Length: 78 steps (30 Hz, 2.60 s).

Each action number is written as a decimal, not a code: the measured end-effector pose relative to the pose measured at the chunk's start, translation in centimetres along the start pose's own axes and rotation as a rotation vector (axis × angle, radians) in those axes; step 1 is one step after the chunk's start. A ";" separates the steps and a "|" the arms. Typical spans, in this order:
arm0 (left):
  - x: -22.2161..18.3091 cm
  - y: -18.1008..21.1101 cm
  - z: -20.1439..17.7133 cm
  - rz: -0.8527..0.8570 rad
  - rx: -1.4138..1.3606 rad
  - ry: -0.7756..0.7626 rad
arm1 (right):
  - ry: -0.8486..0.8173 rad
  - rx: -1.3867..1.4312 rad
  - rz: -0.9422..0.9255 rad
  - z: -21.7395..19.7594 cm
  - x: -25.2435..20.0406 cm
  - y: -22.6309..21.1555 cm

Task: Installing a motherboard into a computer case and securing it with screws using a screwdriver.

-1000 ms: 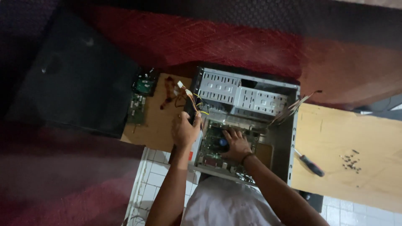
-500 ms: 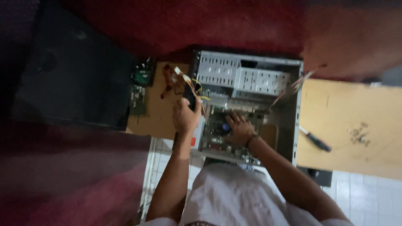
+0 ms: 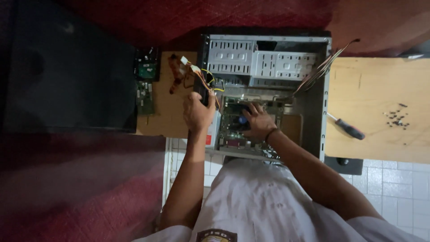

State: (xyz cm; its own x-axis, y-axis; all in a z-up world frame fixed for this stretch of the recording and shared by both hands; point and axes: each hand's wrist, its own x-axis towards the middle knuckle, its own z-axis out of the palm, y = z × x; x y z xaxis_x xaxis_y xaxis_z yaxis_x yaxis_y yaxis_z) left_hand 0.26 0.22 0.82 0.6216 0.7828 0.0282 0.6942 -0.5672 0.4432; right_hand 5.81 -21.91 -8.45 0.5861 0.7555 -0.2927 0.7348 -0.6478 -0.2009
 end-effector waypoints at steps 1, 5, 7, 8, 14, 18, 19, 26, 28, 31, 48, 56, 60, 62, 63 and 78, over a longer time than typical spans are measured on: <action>0.0 0.1 -0.2 -0.001 -0.001 -0.012 | 0.008 0.025 0.002 -0.8 -0.3 -0.3; 0.1 -0.1 0.0 0.008 -0.015 -0.004 | 0.001 0.042 0.008 1.3 0.4 0.5; -0.1 -0.1 -0.2 0.008 -0.013 -0.003 | -0.012 0.058 -0.006 0.6 0.2 0.1; 0.0 0.0 -0.2 0.013 -0.017 0.000 | -0.021 0.069 -0.017 0.0 0.4 0.1; -0.2 -0.6 0.8 0.050 0.006 0.080 | -0.097 0.051 -0.007 -1.0 -0.5 -0.8; -0.2 -0.5 0.6 0.074 -0.026 0.089 | 0.035 0.034 -0.039 1.1 0.2 -0.3; -0.2 -0.5 0.6 0.063 -0.019 0.061 | 0.080 0.037 -0.038 1.7 0.6 -0.1; 0.0 -0.9 -0.4 0.042 -0.089 -0.049 | 0.179 -0.089 -0.031 8.4 4.5 1.7; -0.3 -0.6 -1.6 0.049 -0.100 -0.086 | 0.127 -0.050 -0.010 4.3 2.9 0.1; -0.1 -0.7 -1.6 0.062 -0.123 -0.133 | 0.045 0.008 0.030 1.2 2.3 -0.5; -1.1 -5.1 -2.8 0.170 -0.259 -0.370 | -0.021 0.110 0.011 1.3 1.6 -0.2; -2.0 -4.6 -1.9 0.214 -0.217 -0.138 | -0.070 0.084 0.084 2.8 2.8 0.7; -0.4 -5.6 0.1 0.116 -0.237 -0.176 | -0.085 0.100 0.082 1.9 2.2 0.0; 0.1 -5.9 0.7 0.157 -0.264 -0.148 | -0.074 0.035 0.072 0.5 1.9 -0.5; -1.8 -6.0 0.9 0.140 -0.271 -0.160 | -0.094 0.028 0.071 1.9 0.2 -0.1; -2.0 -6.3 0.2 0.273 -0.386 -0.049 | 0.141 0.010 -0.045 2.5 1.6 0.1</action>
State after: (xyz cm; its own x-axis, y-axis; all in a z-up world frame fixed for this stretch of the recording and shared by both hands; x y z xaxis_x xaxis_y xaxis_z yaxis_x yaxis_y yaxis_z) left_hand -5.33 2.18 -2.23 0.7855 0.6000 0.1519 0.3233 -0.6070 0.7259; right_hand 5.97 -21.05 -11.31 0.5956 0.7893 -0.1490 0.7582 -0.6137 -0.2201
